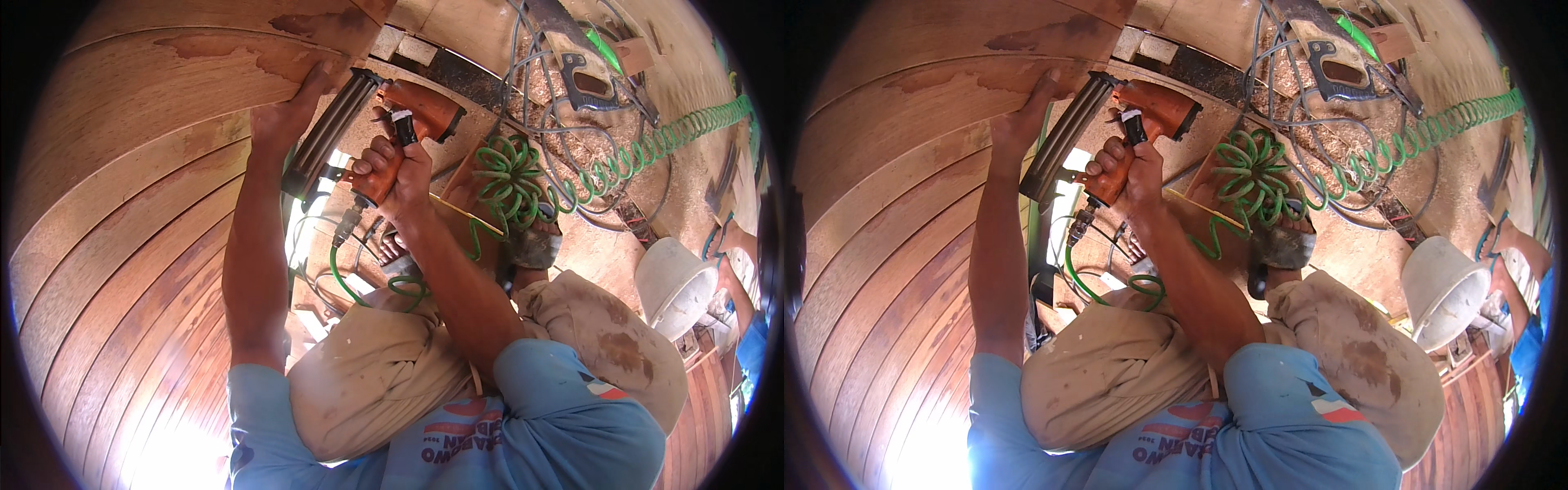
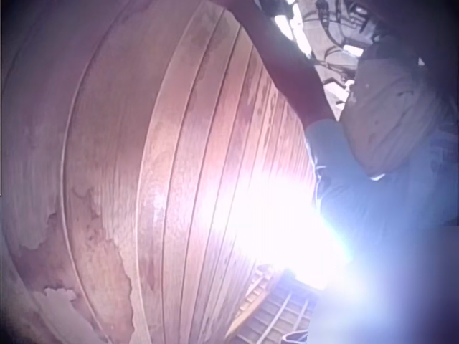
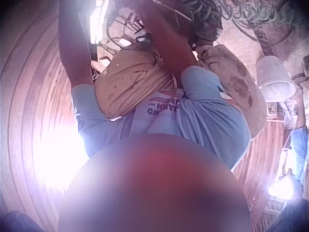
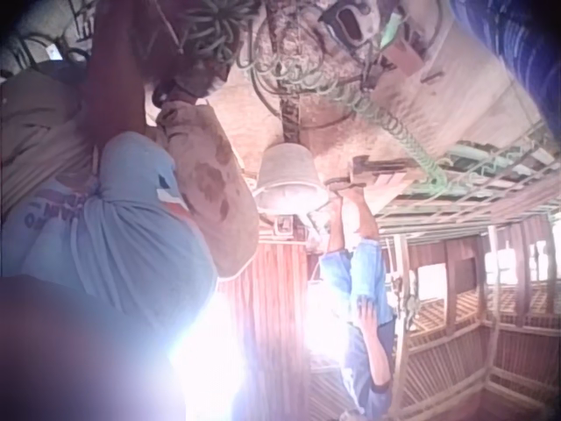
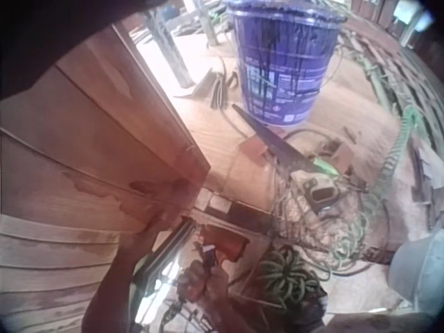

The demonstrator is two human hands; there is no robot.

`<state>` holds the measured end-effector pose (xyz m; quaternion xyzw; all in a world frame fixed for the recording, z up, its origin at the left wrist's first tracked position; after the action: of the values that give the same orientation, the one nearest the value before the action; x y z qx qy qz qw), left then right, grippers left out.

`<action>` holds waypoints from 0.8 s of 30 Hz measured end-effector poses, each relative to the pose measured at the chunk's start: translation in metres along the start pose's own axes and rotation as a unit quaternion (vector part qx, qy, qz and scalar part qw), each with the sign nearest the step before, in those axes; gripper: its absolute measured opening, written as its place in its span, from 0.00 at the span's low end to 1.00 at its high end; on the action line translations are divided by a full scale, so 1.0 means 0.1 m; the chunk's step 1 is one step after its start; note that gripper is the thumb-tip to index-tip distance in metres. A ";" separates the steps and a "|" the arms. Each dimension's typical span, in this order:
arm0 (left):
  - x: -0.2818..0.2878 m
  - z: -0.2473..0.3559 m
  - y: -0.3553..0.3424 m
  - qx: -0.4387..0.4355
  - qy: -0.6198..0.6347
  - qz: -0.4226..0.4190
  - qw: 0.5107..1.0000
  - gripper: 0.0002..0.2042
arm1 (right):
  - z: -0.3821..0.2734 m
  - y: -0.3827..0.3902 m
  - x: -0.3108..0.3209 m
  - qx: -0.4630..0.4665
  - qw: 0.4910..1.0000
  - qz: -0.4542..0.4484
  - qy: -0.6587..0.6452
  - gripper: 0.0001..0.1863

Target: The person installs wooden panels on a curved wall using a nail gun and a metal ruler. They position each panel, align it with the ruler, and secure it with nails. The person also moves a ladder and walks across the wooden floor to access different areas.

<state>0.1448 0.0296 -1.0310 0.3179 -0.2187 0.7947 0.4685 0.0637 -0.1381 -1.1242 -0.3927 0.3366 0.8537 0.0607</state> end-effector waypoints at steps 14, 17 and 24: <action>0.02 0.04 0.01 0.017 0.038 0.018 0.999 0.16 | -0.08 -0.04 -0.04 0.034 0.999 0.020 0.019 0.14; 0.02 0.03 0.01 0.028 0.025 0.016 0.999 0.16 | -0.06 -0.03 -0.08 -0.004 1.000 0.008 0.030 0.16; 0.02 -0.02 0.01 0.025 0.029 0.033 0.999 0.16 | -0.07 -0.04 -0.08 -0.015 0.998 0.000 0.053 0.16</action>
<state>0.1424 0.0317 -1.0308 0.2992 -0.1959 0.8235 0.4404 0.0751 -0.1380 -1.1233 -0.4382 0.3266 0.8366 0.0375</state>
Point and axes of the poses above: each hand's wrist, its own y-axis away from the middle knuckle, its own x-axis out of the back of the hand, z = x × y, the point moved 5 cm from there along -y, towards the middle knuckle, and after that the axes turned 9 degrees about z, right-handed, at the moved point
